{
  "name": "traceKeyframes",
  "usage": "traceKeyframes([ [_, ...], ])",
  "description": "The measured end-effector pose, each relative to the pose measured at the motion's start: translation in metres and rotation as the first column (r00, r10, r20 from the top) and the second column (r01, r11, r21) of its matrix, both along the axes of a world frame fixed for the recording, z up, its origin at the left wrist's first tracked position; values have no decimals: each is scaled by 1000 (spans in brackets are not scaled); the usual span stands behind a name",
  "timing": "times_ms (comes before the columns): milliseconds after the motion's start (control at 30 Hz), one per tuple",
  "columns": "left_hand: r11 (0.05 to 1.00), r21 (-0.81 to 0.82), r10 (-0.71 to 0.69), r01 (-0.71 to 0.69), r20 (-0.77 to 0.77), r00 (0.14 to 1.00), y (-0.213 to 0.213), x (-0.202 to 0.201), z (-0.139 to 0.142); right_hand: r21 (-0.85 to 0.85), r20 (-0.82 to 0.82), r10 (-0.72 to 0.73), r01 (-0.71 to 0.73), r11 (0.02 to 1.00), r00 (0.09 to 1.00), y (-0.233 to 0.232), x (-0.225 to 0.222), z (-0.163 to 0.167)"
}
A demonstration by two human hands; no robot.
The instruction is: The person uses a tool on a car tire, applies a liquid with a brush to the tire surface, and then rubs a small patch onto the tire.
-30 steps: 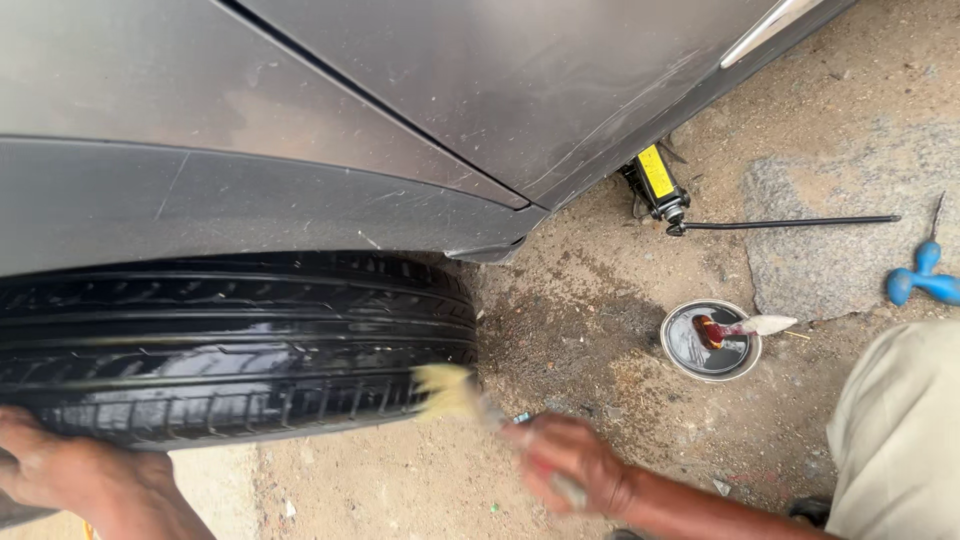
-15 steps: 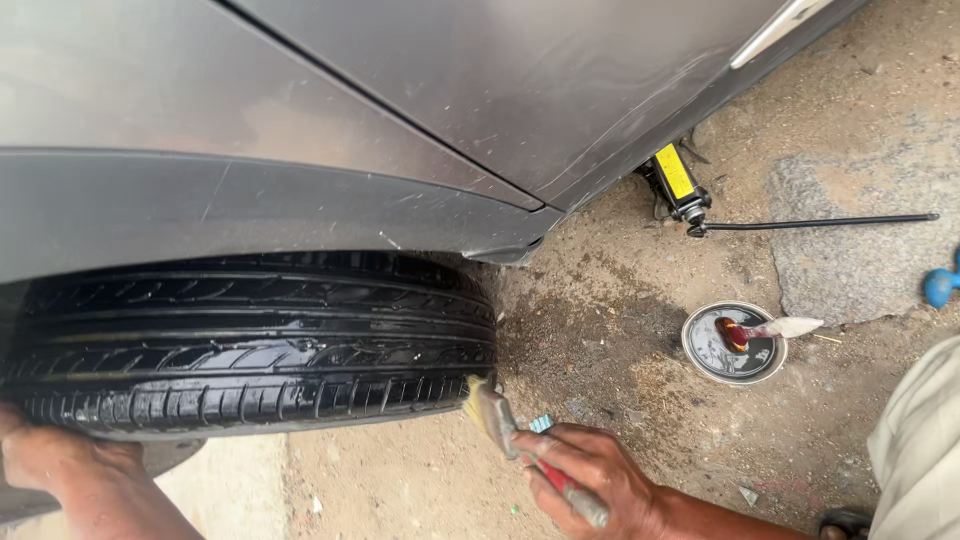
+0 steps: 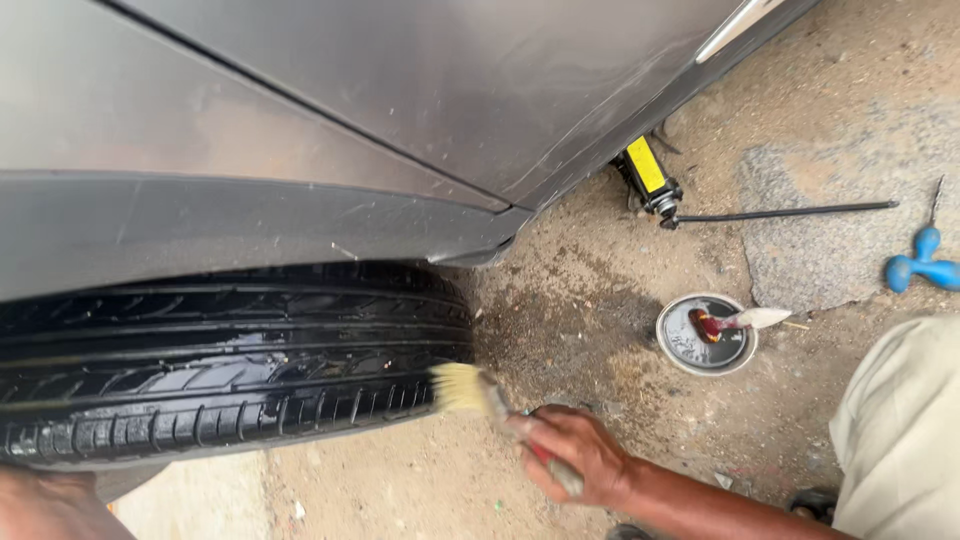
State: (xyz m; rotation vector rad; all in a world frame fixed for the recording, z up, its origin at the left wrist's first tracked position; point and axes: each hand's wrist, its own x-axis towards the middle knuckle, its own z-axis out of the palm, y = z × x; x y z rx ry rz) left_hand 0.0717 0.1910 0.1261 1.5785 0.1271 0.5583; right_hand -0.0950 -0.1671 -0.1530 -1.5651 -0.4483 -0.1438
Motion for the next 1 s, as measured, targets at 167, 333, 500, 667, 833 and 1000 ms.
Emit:
traceKeyframes([
  [167, 976, 146, 158, -158, 13, 987, -12, -15, -11, -50, -8, -89, 88, 995, 996, -14, 12, -3],
  [333, 915, 317, 241, -248, 62, 969, -69, -46, -61, 275, 315, -392, 313, 909, 864, -15, 31, 28],
  [500, 812, 287, 510, -508, 74, 857, -70, -45, -76, 214, 336, -351, 292, 932, 874, -20, 78, 28],
  [667, 921, 199, 287, -334, 234, 929, -30, -41, -86, 59, 31, -252, 250, 967, 967, -10, 109, -4],
  [833, 919, 209, 302, -335, 176, 937, 10, -28, -64, 189, 161, -171, 140, 972, 972, -11, 103, -24],
  [1000, 995, 44, -85, 87, -40, 996, 35, -12, -21, 210, 118, -228, 201, 957, 966, -16, 93, -19],
])
